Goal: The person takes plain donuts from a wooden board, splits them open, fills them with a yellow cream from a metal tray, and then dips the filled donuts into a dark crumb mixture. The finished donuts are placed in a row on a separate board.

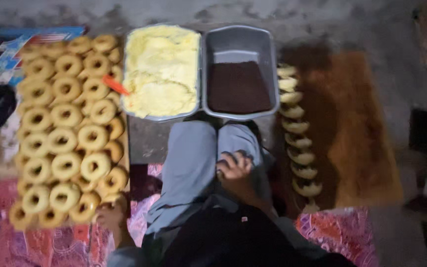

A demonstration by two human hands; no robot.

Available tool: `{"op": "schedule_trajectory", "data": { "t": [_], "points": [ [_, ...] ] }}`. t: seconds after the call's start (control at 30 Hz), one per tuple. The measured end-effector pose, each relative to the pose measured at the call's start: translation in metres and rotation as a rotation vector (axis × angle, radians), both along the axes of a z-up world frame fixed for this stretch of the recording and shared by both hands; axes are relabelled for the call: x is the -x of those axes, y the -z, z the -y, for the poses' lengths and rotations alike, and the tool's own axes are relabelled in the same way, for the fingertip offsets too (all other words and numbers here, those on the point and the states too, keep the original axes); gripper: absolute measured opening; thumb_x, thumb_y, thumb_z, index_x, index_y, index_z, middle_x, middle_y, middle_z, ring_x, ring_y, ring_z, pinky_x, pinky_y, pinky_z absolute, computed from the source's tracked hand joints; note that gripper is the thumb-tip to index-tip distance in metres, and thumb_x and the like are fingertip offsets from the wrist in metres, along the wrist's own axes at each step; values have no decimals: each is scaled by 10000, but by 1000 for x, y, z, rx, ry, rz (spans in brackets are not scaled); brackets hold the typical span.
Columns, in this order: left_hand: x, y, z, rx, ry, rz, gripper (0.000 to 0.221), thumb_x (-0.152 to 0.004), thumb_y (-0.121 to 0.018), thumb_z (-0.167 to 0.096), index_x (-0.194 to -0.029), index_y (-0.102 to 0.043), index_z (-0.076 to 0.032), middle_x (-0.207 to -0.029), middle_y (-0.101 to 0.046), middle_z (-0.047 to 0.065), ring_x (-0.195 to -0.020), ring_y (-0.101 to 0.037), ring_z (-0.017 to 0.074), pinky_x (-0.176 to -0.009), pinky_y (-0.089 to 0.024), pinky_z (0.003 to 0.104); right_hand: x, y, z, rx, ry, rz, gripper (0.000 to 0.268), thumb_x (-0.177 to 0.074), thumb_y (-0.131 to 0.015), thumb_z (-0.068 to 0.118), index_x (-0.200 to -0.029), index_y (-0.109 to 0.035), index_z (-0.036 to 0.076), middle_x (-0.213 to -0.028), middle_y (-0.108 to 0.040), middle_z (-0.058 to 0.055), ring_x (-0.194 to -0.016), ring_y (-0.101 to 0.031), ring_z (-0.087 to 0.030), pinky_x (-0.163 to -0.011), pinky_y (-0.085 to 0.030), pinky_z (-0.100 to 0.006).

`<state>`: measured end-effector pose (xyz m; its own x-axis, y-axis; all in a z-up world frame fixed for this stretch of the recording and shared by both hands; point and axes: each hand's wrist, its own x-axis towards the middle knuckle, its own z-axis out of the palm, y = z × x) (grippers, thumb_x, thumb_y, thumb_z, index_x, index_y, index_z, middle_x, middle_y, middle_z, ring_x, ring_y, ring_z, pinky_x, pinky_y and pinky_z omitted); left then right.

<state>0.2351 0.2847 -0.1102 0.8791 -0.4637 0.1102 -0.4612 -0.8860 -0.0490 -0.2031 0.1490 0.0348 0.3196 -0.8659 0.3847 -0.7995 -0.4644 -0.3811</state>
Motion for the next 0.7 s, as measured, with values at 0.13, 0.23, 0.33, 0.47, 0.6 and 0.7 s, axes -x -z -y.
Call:
{"op": "schedule_trajectory", "data": {
  "t": [0.13,0.23,0.33,0.47,0.6,0.7],
  "points": [
    [7,-3,6,20,-15,-90,974,-822,-727,-700,-1431,-517,31,-1432,-503,282,-1237,-514,509,-913,-485,635,11,14,19,-96,1,-56,227,-708,-769,314,-923,-772,243,-1245,-638,36,-1191,-515,-376,-971,-344,-575],
    [-11,-7,-8,174,-65,-308,956,-711,-855,-681,-1321,-635,23,-1409,-529,268,-1287,-502,504,-1006,-472,594,12,29,17,-131,-27,-94,205,-741,-762,344,-929,-761,263,-1244,-639,52,-1167,-516,-334,-986,-387,-549],
    [-20,6,-23,436,-155,-630,670,-780,-820,-503,-1172,-731,33,-1129,-754,230,-1023,-756,364,-942,-583,442,7,38,26,-55,-30,-106,175,-793,-737,348,-953,-753,278,-1261,-638,72,-1168,-517,-287,-1022,-433,-523],
    [-11,30,-39,1307,-28,-751,469,-839,-730,-76,-1239,-517,45,-1185,-678,170,-1045,-692,274,-893,-589,369,5,40,20,-33,14,-234,175,-807,-737,346,-968,-776,289,-1258,-643,70,-1193,-520,-320,-999,-442,-533],
    [-6,19,-28,1404,-192,-814,426,-857,-653,23,-1262,-524,13,-1148,-657,137,-994,-662,218,-879,-571,328,5,36,20,-77,114,-358,197,-774,-747,404,-948,-788,321,-1261,-647,29,-1162,-508,-390,-972,-450,-551],
    [-23,-2,6,1445,-269,-891,428,-878,-663,-37,-1283,-523,-19,-1142,-662,115,-986,-664,200,-868,-567,315,0,38,26,-83,101,-444,236,-867,-720,448,-1046,-773,304,-1277,-640,2,-1191,-494,-413,-990,-456,-544]
  ]
}}
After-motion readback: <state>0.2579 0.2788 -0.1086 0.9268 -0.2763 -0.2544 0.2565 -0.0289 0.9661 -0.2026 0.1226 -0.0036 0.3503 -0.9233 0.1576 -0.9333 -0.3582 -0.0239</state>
